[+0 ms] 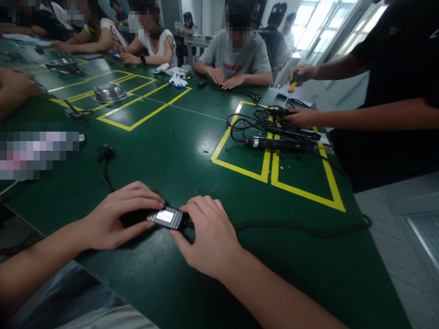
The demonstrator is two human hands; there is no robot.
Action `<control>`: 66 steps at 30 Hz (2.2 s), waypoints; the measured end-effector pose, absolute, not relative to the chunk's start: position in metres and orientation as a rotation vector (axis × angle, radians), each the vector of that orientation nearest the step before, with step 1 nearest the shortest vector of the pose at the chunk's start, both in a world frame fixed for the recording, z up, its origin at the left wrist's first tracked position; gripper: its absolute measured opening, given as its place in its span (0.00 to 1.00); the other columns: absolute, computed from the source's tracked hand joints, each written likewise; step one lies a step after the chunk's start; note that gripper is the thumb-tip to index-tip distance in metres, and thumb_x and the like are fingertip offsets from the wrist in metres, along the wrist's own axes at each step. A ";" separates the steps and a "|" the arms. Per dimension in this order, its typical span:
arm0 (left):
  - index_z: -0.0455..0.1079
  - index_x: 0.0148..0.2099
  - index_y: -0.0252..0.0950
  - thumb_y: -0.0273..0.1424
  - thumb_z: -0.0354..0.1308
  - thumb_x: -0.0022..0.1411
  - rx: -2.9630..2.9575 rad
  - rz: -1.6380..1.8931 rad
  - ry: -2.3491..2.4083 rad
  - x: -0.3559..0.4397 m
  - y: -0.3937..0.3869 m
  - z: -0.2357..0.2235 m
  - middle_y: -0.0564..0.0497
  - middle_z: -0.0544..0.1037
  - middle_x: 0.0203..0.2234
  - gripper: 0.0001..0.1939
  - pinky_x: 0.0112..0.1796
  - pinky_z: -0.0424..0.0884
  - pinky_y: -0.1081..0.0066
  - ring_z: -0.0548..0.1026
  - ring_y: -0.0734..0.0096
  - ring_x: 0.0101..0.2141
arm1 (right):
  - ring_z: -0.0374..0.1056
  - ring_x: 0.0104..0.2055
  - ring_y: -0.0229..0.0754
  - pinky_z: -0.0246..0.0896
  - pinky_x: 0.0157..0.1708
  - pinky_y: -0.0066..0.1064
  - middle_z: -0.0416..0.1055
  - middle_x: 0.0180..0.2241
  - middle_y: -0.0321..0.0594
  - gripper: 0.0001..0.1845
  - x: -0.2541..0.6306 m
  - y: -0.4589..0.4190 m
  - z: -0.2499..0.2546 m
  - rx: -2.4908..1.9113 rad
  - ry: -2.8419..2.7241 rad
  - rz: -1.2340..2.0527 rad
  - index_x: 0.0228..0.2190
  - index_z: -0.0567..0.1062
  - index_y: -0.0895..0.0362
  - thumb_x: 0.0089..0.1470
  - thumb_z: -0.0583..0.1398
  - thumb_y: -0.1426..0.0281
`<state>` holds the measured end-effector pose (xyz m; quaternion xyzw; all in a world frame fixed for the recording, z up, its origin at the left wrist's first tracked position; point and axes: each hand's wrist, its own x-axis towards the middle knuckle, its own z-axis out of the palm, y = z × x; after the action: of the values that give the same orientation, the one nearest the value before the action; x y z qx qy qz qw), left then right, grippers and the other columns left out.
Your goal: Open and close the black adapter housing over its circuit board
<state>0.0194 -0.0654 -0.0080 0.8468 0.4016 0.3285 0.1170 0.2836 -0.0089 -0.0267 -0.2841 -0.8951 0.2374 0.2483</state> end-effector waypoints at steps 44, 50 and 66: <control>0.73 0.43 0.38 0.24 0.57 0.72 2.385 0.900 1.276 0.010 -0.072 -0.014 0.51 0.80 0.35 0.06 0.37 0.74 0.73 0.78 0.71 0.34 | 0.73 0.33 0.42 0.63 0.31 0.34 0.75 0.35 0.40 0.06 0.286 -0.012 -0.031 -0.753 -2.376 0.614 0.36 0.75 0.55 0.66 0.57 0.73; 0.74 0.39 0.38 0.25 0.57 0.71 2.414 0.843 1.351 0.010 -0.070 -0.012 0.47 0.80 0.38 0.07 0.41 0.75 0.67 0.78 0.65 0.38 | 0.69 0.33 0.44 0.60 0.32 0.37 0.73 0.32 0.40 0.08 0.284 -0.010 -0.030 -0.741 -2.403 0.559 0.32 0.72 0.54 0.64 0.57 0.75; 0.81 0.55 0.39 0.40 0.61 0.74 2.189 0.825 1.732 0.011 -0.053 -0.019 0.44 0.85 0.49 0.15 0.53 0.78 0.53 0.81 0.54 0.50 | 0.71 0.42 0.50 0.65 0.41 0.43 0.75 0.40 0.45 0.16 0.284 -0.010 -0.027 -0.812 -2.331 0.642 0.49 0.70 0.56 0.58 0.57 0.74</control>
<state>0.0109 -0.0526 -0.0185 0.7471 0.5911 0.2814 0.1151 0.2838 -0.0099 -0.0273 -0.3045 -0.8744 0.2408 0.2912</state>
